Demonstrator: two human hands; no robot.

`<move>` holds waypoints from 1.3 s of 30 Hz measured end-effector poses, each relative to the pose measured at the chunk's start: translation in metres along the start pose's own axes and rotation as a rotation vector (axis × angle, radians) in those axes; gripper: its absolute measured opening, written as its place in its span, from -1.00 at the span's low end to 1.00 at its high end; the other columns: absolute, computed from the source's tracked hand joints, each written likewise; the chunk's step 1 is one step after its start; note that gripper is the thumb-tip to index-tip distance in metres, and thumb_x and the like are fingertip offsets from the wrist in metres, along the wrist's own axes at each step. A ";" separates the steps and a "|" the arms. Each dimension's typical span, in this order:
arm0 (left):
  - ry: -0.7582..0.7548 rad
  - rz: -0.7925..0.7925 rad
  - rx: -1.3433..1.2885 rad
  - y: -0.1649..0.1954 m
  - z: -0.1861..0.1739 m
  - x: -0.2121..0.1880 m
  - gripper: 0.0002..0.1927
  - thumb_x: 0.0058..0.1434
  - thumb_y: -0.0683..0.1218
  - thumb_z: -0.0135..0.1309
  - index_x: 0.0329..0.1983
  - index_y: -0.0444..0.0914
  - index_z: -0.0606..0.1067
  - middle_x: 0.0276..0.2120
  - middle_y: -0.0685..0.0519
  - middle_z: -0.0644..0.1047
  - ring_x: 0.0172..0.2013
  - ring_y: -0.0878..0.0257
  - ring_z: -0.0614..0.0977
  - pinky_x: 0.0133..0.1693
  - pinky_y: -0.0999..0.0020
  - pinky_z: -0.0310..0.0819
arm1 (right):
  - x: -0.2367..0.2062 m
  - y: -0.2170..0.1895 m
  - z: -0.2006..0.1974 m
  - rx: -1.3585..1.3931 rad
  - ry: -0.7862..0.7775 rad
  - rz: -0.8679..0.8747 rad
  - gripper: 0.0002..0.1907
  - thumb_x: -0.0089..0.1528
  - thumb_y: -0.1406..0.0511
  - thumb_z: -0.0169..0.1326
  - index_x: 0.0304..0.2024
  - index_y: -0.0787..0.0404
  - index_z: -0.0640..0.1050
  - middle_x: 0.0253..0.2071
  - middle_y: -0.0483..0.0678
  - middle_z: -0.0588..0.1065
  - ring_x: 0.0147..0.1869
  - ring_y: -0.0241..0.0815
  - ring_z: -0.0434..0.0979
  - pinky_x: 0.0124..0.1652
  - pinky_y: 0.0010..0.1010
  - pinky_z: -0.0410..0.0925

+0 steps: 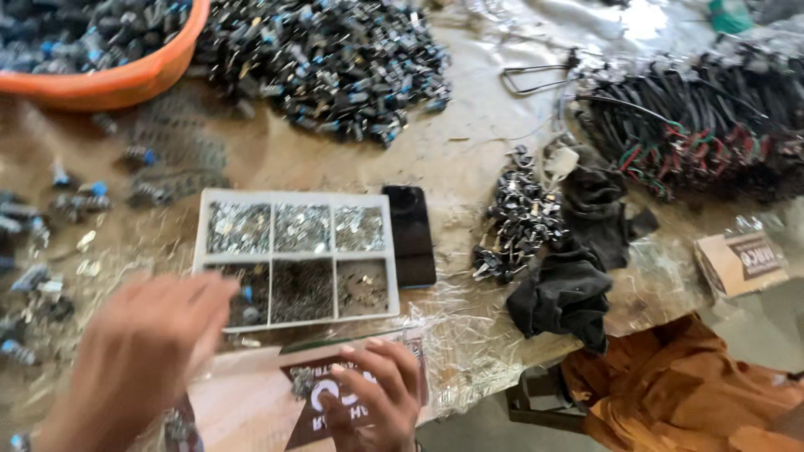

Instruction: The person sits at a workbench assembling small metal ignition components. They pick a blue-capped metal body, insert a spring and small metal fittings into it by hand, press the parts together, and place the finished assembly on the table among a pile of completed units, repeating the cycle.

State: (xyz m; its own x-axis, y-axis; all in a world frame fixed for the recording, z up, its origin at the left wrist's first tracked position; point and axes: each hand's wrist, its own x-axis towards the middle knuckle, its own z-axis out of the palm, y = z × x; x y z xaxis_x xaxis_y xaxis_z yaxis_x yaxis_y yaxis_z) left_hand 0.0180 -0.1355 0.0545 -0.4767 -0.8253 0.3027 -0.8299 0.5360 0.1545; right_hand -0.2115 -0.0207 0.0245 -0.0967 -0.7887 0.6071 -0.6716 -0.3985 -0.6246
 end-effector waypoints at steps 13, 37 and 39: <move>0.242 0.032 -0.562 0.080 0.056 -0.049 -0.39 -0.05 -0.19 0.28 0.16 -0.13 0.54 -0.21 0.12 0.63 -0.24 0.26 0.73 -0.18 0.33 0.63 | 0.025 0.017 -0.006 1.023 -0.323 0.660 -0.68 0.34 0.37 0.19 0.10 0.43 0.57 -0.07 -0.03 0.55 0.03 -0.27 0.55 0.02 -0.40 0.42; 0.325 -0.192 -0.496 0.054 0.018 0.029 -0.55 0.11 -0.11 0.27 0.09 -0.27 0.53 -0.01 -0.04 0.59 -0.03 0.00 0.62 0.00 0.16 0.49 | 0.113 0.048 0.042 0.156 -0.318 0.057 -0.89 0.22 0.43 0.23 -0.19 0.25 0.63 -0.21 -0.05 0.58 -0.18 -0.18 0.59 -0.18 -0.39 0.44; 0.352 -0.185 -0.525 0.052 0.018 0.028 -0.55 0.11 -0.12 0.27 0.09 -0.27 0.53 0.00 -0.04 0.60 -0.02 0.00 0.63 0.00 0.17 0.49 | 0.113 0.046 0.037 0.376 -0.369 0.315 -0.89 0.25 0.46 0.22 -0.15 0.30 0.64 -0.25 -0.05 0.58 -0.24 -0.31 0.55 -0.25 -0.50 0.40</move>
State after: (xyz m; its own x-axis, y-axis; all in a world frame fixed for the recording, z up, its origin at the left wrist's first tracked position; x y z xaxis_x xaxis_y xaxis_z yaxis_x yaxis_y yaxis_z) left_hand -0.0440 -0.1337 0.0543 -0.1424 -0.8528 0.5025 -0.5949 0.4795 0.6451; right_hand -0.2257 -0.1455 0.0463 0.0576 -0.9787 0.1970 -0.3400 -0.2048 -0.9178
